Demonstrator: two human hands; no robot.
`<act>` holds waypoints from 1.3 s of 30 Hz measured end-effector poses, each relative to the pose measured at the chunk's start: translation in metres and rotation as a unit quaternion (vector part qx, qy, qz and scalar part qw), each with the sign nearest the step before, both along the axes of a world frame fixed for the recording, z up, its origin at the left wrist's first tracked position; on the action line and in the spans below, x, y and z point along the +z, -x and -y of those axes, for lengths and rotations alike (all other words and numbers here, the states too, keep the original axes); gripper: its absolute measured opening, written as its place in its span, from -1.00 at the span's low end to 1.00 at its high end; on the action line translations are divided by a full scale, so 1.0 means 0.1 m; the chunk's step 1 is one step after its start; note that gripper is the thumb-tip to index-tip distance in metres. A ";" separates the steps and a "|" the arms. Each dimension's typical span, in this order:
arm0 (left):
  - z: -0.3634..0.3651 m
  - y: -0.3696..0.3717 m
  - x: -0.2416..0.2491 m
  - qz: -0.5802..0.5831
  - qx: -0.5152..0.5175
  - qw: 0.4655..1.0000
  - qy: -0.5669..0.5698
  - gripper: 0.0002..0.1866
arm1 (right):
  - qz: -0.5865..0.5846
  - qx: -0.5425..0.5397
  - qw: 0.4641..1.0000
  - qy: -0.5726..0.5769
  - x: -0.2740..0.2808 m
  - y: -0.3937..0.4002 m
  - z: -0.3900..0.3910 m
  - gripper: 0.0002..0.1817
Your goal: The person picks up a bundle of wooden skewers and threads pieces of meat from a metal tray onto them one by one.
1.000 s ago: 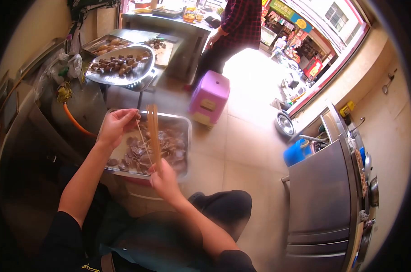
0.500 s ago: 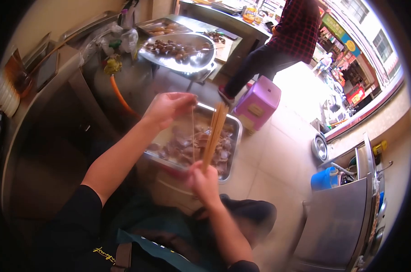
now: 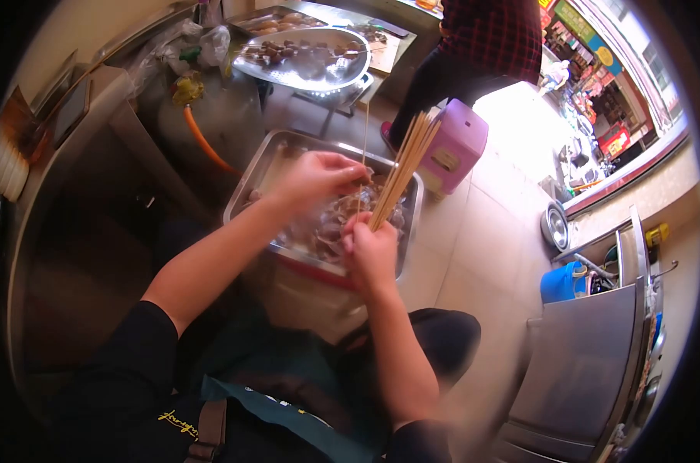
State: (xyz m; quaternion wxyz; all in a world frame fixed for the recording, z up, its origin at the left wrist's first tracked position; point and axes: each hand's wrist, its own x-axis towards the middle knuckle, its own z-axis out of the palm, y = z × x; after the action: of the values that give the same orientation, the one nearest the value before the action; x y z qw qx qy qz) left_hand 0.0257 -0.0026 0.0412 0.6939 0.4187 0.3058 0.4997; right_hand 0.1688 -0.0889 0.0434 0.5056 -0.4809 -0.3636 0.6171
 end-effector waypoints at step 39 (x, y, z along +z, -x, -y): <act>-0.28 0.40 -0.30 -0.299 0.008 0.944 -0.139 -0.84 | -0.023 0.018 0.998 0.064 0.03 -0.37 0.18 -0.88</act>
State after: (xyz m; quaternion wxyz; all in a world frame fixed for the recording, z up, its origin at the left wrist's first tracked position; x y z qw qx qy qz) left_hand -0.0146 0.0253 0.0110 0.5012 0.6389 0.4301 0.3944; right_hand 0.2057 -0.1068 0.0468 0.4704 -0.4915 -0.3207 0.6590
